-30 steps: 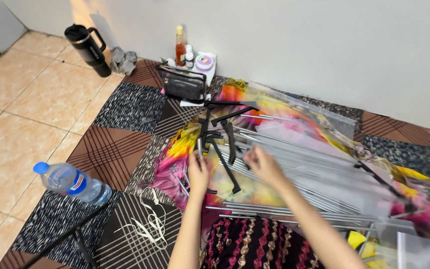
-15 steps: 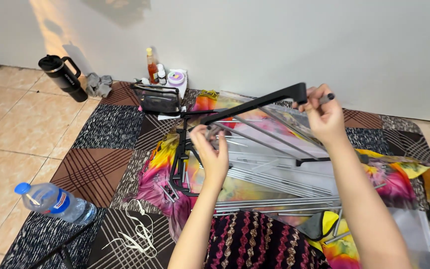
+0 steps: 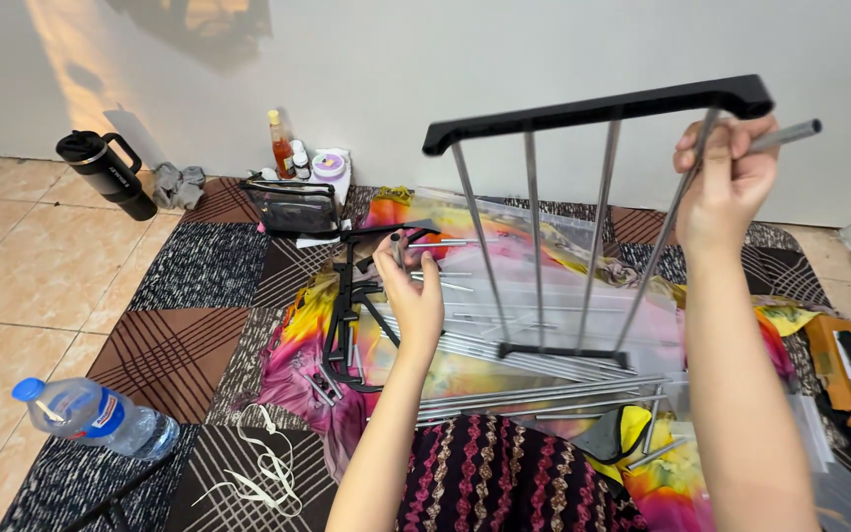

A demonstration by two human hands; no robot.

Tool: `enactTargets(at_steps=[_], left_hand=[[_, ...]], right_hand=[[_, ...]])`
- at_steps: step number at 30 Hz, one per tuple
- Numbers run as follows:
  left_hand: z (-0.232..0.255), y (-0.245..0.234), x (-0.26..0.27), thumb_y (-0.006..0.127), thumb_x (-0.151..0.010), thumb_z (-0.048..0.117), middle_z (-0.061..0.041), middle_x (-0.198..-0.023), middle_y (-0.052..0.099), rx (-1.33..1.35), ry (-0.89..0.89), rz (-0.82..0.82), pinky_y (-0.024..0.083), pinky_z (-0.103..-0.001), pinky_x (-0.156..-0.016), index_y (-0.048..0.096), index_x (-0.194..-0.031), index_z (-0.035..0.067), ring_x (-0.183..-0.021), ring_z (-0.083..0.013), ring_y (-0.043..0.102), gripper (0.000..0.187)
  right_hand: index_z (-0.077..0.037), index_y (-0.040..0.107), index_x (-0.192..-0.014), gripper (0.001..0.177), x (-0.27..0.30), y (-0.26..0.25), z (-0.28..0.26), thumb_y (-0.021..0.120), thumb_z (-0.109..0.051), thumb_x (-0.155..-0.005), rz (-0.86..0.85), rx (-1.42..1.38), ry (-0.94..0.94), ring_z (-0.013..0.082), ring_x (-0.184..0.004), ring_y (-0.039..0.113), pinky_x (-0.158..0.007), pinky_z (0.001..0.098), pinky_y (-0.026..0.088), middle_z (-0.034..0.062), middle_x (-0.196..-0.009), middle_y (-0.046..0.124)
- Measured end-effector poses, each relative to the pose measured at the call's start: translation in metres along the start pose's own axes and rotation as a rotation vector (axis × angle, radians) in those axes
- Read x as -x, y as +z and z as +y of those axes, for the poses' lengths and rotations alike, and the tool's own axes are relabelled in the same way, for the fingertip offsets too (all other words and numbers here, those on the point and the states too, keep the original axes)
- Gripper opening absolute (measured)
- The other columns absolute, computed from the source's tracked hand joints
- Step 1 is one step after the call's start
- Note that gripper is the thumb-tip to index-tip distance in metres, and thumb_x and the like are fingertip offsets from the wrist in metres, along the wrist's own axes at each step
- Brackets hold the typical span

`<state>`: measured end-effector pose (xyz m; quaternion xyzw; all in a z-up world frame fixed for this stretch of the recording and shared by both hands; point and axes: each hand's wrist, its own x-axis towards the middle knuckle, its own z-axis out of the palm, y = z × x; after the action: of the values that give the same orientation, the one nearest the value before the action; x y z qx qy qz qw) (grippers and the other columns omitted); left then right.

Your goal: The person assembles a metal rack by inserting silver rods into black plastic frames and securing them with small black caps. The person repeatedly picks up rods and frames, aligns them, and inserts the rods into the frame slots, then caps the ends.

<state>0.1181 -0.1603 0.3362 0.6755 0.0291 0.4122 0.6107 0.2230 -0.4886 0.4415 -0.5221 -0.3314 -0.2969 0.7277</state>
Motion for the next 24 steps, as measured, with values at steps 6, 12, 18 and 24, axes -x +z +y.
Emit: enactTargets(at_steps=[6,12,18,24], left_hand=[[0.037,0.007,0.000,0.069,-0.095,0.007,-0.014,-0.125,0.051,-0.010,0.099,-0.057,0.045,-0.034,-0.086,0.049,-0.115,-0.002,-0.092,-0.0211,0.049,0.030],[0.114,0.021,-0.023,0.071,-0.090,0.009,-0.018,-0.127,0.051,-0.066,0.625,-0.032,0.043,-0.045,-0.102,0.046,-0.105,0.003,-0.113,-0.0371,0.053,0.030],[0.182,0.062,-0.048,0.074,-0.091,0.017,-0.018,-0.103,0.056,-0.373,0.586,-0.097,0.045,-0.047,-0.081,0.055,-0.107,0.001,-0.097,-0.0360,0.057,0.029],[0.192,0.124,-0.094,0.069,-0.090,0.039,-0.014,-0.097,0.064,-0.374,0.776,-0.181,0.050,-0.045,-0.079,0.057,-0.103,0.002,-0.093,-0.0342,0.063,0.041]], right_hand=[[-0.012,0.043,-0.111,0.025,-0.006,-0.013,-0.008,0.067,-0.014,-0.115,0.172,-0.089,0.022,0.0147,-0.087,0.054,-0.072,0.0250,0.040,0.0068,-0.095,0.056],[-0.012,0.049,-0.109,0.022,-0.027,0.010,0.004,0.068,-0.025,-0.108,0.141,-0.042,-0.012,0.0144,-0.077,0.051,-0.068,0.0270,0.038,0.0062,-0.090,0.056],[-0.011,0.051,-0.107,0.016,-0.037,0.037,0.026,0.059,-0.022,-0.100,0.093,-0.199,0.025,0.0187,-0.088,0.055,-0.077,0.0311,0.041,0.0076,-0.093,0.057],[-0.005,0.051,-0.132,0.037,0.016,0.084,0.049,0.049,-0.016,-0.096,0.104,-0.337,0.197,0.0179,-0.123,0.055,-0.110,0.0347,0.045,0.0051,-0.126,0.060]])
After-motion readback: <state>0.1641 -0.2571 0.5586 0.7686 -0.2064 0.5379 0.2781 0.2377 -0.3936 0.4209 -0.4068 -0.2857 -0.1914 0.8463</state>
